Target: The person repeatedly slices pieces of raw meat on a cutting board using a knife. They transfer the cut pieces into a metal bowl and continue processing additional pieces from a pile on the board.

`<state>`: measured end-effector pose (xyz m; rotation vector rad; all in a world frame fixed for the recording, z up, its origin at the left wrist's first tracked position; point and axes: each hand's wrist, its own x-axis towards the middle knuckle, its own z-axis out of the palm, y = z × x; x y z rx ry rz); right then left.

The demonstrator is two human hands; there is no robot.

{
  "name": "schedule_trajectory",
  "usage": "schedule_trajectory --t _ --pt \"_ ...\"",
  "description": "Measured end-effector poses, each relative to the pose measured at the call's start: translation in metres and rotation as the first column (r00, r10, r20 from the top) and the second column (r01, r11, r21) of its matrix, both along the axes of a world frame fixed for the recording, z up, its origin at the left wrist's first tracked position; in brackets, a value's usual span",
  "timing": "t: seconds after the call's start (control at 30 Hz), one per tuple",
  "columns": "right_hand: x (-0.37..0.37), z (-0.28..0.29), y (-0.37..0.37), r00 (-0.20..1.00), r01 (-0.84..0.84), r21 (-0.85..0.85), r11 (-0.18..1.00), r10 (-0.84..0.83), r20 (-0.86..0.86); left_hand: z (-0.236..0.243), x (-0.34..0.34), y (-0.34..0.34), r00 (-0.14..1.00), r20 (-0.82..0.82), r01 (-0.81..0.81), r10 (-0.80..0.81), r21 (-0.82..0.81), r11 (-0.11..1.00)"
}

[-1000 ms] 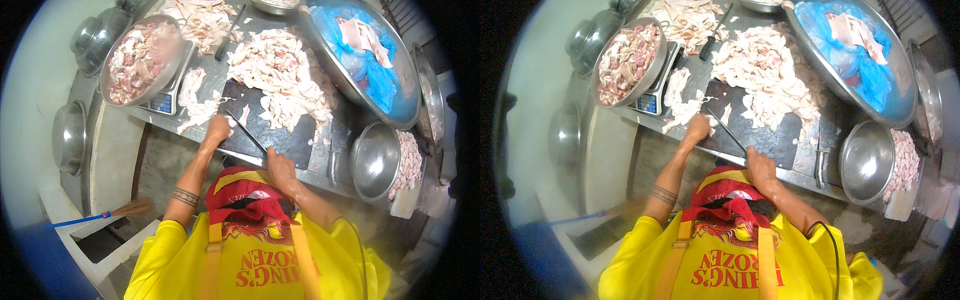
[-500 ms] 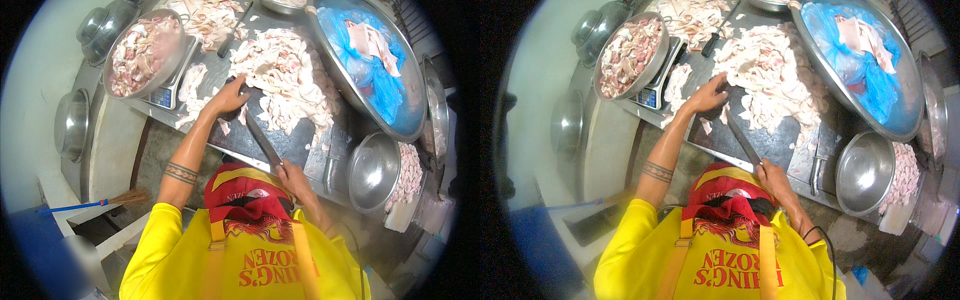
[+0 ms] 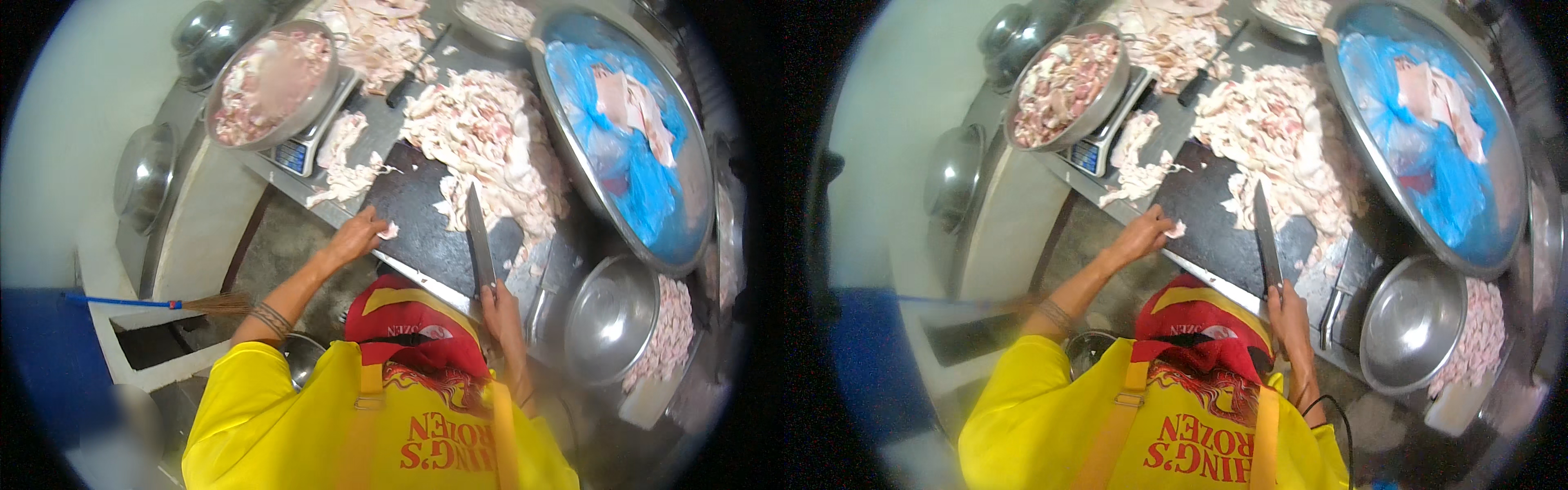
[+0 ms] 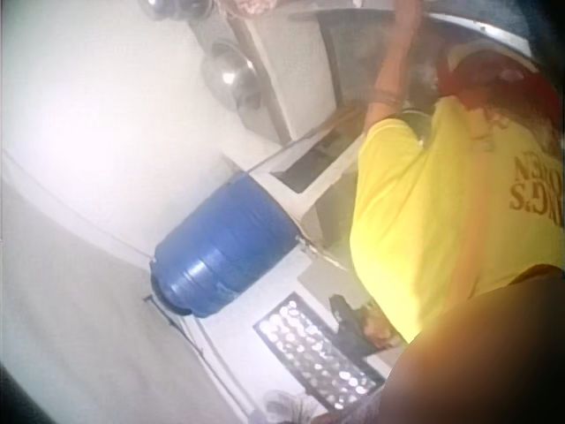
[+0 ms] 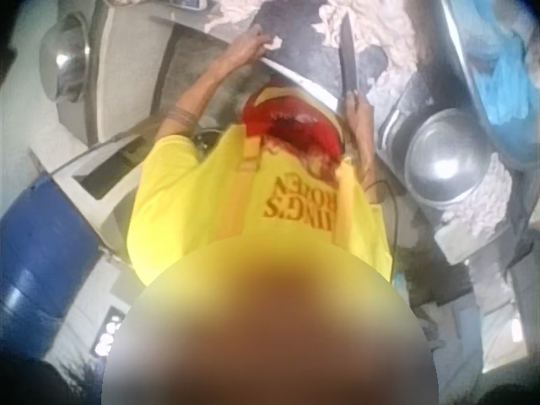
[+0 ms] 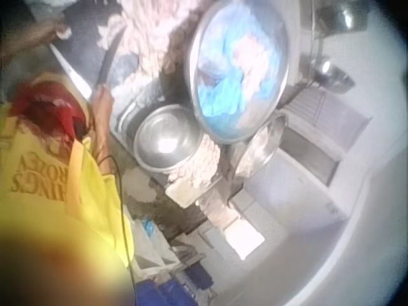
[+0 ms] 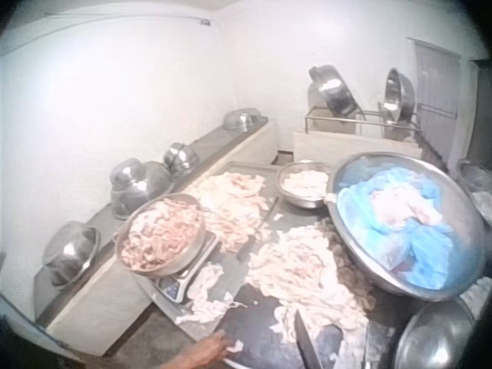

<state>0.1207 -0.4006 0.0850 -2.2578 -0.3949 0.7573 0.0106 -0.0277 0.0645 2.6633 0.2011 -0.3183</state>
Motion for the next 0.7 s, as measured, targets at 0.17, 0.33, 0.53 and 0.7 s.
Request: schedule_trajectory --t 0.17,0.33,0.53,0.7 --pt "0.006 0.009 0.009 0.998 -0.066 0.033 0.997 0.065 0.021 0.011 0.027 -0.001 0.878 -0.118 -0.377 0.465 -0.768 0.517" --pt "0.012 0.012 0.011 0.995 -0.096 0.007 0.995 0.096 -0.001 0.111 0.053 0.092 0.742 0.201 0.141 0.640 -0.979 0.145" --pt "0.012 0.004 0.003 0.996 -0.082 0.043 0.996 0.083 -0.022 0.153 0.061 0.167 0.258 0.280 -0.109 0.925 -0.942 0.316" --pt "0.006 -0.011 -0.007 0.992 0.046 0.115 0.992 -0.032 -0.119 0.036 0.079 0.080 0.488 0.275 -0.555 0.828 -0.635 0.538"
